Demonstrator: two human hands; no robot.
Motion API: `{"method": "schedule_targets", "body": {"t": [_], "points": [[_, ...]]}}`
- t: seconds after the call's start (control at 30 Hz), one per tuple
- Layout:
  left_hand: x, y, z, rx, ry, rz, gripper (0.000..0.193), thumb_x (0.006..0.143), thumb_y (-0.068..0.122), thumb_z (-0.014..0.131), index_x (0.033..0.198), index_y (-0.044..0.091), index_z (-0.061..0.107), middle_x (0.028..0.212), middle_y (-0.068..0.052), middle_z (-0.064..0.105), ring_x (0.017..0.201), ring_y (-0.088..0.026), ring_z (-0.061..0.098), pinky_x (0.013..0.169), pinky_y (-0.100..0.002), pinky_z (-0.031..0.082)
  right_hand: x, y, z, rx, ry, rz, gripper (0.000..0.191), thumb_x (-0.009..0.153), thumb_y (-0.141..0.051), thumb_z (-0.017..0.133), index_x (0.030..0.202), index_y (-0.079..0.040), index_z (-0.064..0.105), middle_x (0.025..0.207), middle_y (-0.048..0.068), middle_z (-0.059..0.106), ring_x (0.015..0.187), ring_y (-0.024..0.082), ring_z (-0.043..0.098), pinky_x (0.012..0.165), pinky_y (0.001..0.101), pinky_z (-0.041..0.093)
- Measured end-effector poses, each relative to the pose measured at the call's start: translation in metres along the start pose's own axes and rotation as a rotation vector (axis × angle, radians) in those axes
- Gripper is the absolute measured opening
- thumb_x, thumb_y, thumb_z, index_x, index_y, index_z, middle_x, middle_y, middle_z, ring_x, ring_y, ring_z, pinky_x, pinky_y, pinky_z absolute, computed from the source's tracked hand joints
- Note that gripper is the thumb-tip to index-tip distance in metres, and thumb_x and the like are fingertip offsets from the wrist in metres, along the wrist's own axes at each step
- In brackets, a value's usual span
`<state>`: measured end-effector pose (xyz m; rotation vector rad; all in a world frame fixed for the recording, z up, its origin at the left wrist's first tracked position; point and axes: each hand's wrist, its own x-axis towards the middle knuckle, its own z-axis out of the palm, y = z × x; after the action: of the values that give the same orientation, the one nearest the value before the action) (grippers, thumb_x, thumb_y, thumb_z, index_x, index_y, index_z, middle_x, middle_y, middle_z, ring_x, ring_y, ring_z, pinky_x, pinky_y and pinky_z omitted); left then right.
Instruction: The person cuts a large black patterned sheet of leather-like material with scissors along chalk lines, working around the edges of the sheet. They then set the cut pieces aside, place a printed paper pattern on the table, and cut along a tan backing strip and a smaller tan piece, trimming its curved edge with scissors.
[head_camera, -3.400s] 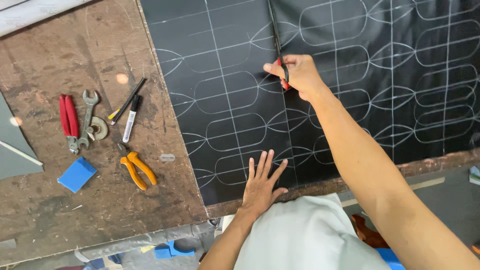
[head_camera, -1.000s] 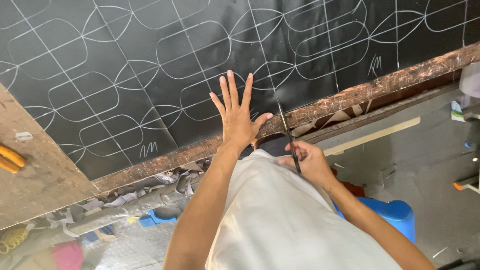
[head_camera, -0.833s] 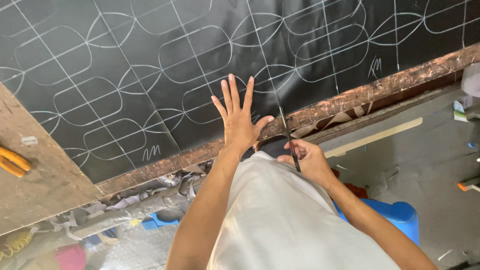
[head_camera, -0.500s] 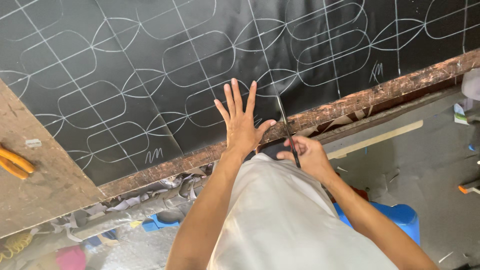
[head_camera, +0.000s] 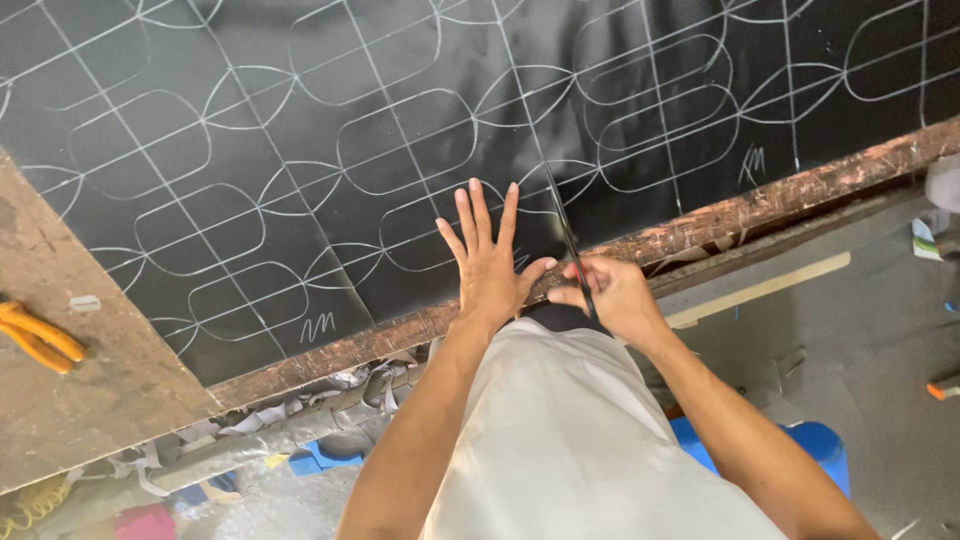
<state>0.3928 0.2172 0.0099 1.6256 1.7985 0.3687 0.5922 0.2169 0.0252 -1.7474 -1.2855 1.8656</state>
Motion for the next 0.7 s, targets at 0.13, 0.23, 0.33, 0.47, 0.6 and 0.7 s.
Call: {"method": "schedule_targets", "body": {"t": [0.13,0.23,0.33,0.47,0.6,0.7], "points": [[0.000,0.000,0.001,0.029,0.004,0.006,0.115,0.079,0.054,0.080,0.163,0.017,0.012,0.167,-0.028,-0.005,0.156,-0.046,-0.008,0.119,-0.072,-0.002,0.008,-0.017,0.000,0.020,0.004,0.071,0.032,0.075,-0.020,0.091,0.092,-0.004,0.069,0.063,-0.006,0.053,0.055,0.002,0.044,0.050,0.0214,0.034],[0.001,0.001,0.000,0.026,0.000,-0.004,0.115,0.080,0.055,0.081,0.163,0.018,0.010,0.168,-0.027,-0.004,0.156,-0.046,-0.007,0.119,-0.073,-0.001,0.007,-0.027,-0.001,0.032,0.000,0.068,0.031,0.076,-0.022,0.091,0.089,-0.003,0.070,0.062,-0.006,0.055,0.054,0.002,0.045,0.049,0.0212,0.035],[0.002,0.001,-0.001,0.048,-0.005,0.003,0.117,0.078,0.055,0.080,0.163,0.017,0.010,0.167,-0.029,-0.005,0.155,-0.047,-0.008,0.119,-0.073,-0.001,0.012,-0.035,0.002,0.047,0.013,0.096,0.029,0.074,-0.020,0.090,0.090,-0.005,0.071,0.061,-0.005,0.057,0.052,0.003,0.046,0.047,0.0215,0.035],[0.004,0.001,0.001,0.196,-0.144,-0.065,0.118,0.078,0.056,0.078,0.165,0.018,0.008,0.168,-0.030,-0.006,0.156,-0.047,-0.009,0.120,-0.072,0.000,0.036,-0.045,0.005,-0.006,0.020,0.062,0.027,0.078,-0.016,0.089,0.092,-0.003,0.070,0.065,-0.006,0.058,0.055,0.001,0.047,0.047,0.0193,0.035],[0.004,-0.001,0.003,0.143,-0.063,-0.028,0.116,0.079,0.065,0.073,0.163,0.018,0.010,0.166,-0.029,-0.004,0.155,-0.047,-0.006,0.118,-0.074,0.000,0.051,-0.053,0.006,0.122,-0.032,0.021,0.029,0.079,-0.016,0.088,0.094,-0.002,0.067,0.066,-0.005,0.065,0.055,0.000,0.056,0.047,0.0181,0.040],[0.004,-0.003,0.005,0.148,-0.038,-0.013,0.114,0.081,0.067,0.071,0.164,0.018,0.010,0.167,-0.030,-0.003,0.155,-0.047,-0.005,0.118,-0.073,0.000,0.050,-0.056,0.004,0.062,-0.006,0.065,0.030,0.077,-0.017,0.088,0.095,-0.002,0.068,0.063,-0.003,0.063,0.049,0.002,0.050,0.044,0.0195,0.035]]}}
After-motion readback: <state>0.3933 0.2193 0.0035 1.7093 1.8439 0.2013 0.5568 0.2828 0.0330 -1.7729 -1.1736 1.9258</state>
